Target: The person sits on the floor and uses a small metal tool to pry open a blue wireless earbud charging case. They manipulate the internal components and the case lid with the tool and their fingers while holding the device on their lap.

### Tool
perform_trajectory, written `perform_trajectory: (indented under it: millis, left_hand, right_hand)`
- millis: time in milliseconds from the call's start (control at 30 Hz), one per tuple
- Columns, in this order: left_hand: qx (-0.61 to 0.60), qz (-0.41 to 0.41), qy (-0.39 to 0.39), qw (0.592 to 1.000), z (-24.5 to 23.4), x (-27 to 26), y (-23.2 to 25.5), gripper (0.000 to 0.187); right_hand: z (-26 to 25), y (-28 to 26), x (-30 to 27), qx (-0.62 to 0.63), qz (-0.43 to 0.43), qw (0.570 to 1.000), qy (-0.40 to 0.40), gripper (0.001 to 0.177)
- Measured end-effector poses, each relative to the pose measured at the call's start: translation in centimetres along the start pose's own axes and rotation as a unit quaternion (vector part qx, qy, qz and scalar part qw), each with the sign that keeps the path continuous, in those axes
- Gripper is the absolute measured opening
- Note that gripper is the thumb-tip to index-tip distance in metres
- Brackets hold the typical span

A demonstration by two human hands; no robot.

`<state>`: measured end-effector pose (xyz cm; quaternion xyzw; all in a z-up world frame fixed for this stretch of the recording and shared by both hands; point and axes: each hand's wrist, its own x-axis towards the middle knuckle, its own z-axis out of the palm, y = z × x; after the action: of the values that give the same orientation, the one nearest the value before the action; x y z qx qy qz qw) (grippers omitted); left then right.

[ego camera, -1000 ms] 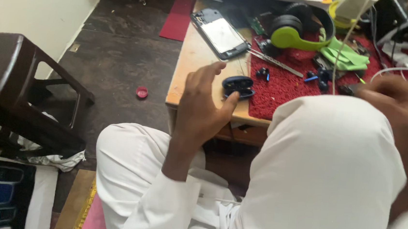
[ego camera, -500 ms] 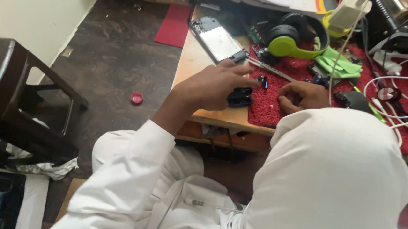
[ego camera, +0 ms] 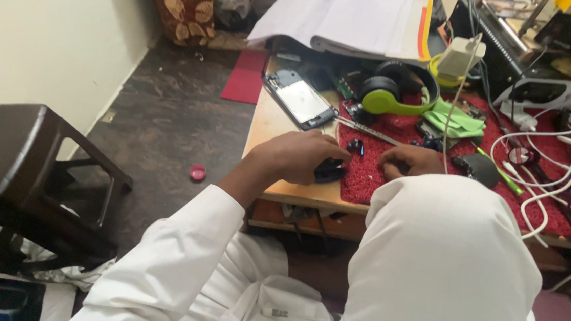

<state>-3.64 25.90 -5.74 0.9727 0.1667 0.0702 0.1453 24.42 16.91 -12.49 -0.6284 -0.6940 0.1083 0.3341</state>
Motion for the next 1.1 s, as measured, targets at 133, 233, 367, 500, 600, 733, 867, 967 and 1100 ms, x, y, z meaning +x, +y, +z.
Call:
perform_trajectory:
  millis: [133, 233, 367, 500, 600, 733, 867, 967, 1100]
  left_hand:
    - [-0.056, -0.033, 0.002, 0.998, -1.2, -0.5, 0.4, 0.081]
    - [-0.149, -0.035, 0.089, 0.984, -1.6, -1.9, 0.2, 0.075]
    - [-0.225, 0.000, 0.230, 0.947, -0.8, -3.7, 0.1, 0.070]
    - [-0.259, -0.038, 0.308, 0.915, 0.9, -5.6, 1.5, 0.072]
    - [-0.281, -0.065, 0.338, 0.896, 2.1, -6.4, 3.1, 0.072]
    - [-0.287, -0.076, 0.378, 0.877, 3.0, -7.0, 4.4, 0.070]
    - [-0.315, -0.097, 0.378, 0.865, 3.4, -7.5, 5.0, 0.068]
    - [-0.323, -0.101, 0.372, 0.864, 3.6, -7.4, 5.3, 0.068]
    - [-0.333, -0.118, 0.360, 0.864, 3.9, -7.2, 5.6, 0.068]
  right_hand:
    - [-0.2, -0.3, -0.2, 0.017, -0.001, 1.000, -0.004, 0.012]
    - [-0.3, 0.2, -0.3, 0.053, 0.023, 0.998, 0.001, 0.014]
    - [-0.3, 1.2, -0.3, 0.126, 0.027, 0.992, -0.005, 0.014]
    - [-0.3, 1.3, -0.2, 0.131, 0.010, 0.991, -0.019, 0.017]
    - [-0.8, 1.1, -0.4, 0.125, 0.029, 0.992, -0.021, 0.016]
    - [-1.3, 0.4, -0.8, 0.145, 0.025, 0.989, -0.018, 0.015]
    - [-1.5, 0.1, -0.9, 0.142, 0.043, 0.989, -0.020, 0.014]
    - [-1.4, 0.3, -0.9, 0.163, 0.043, 0.985, -0.022, 0.014]
    - [-1.0, 1.0, -0.8, 0.216, 0.047, 0.975, -0.027, 0.015]
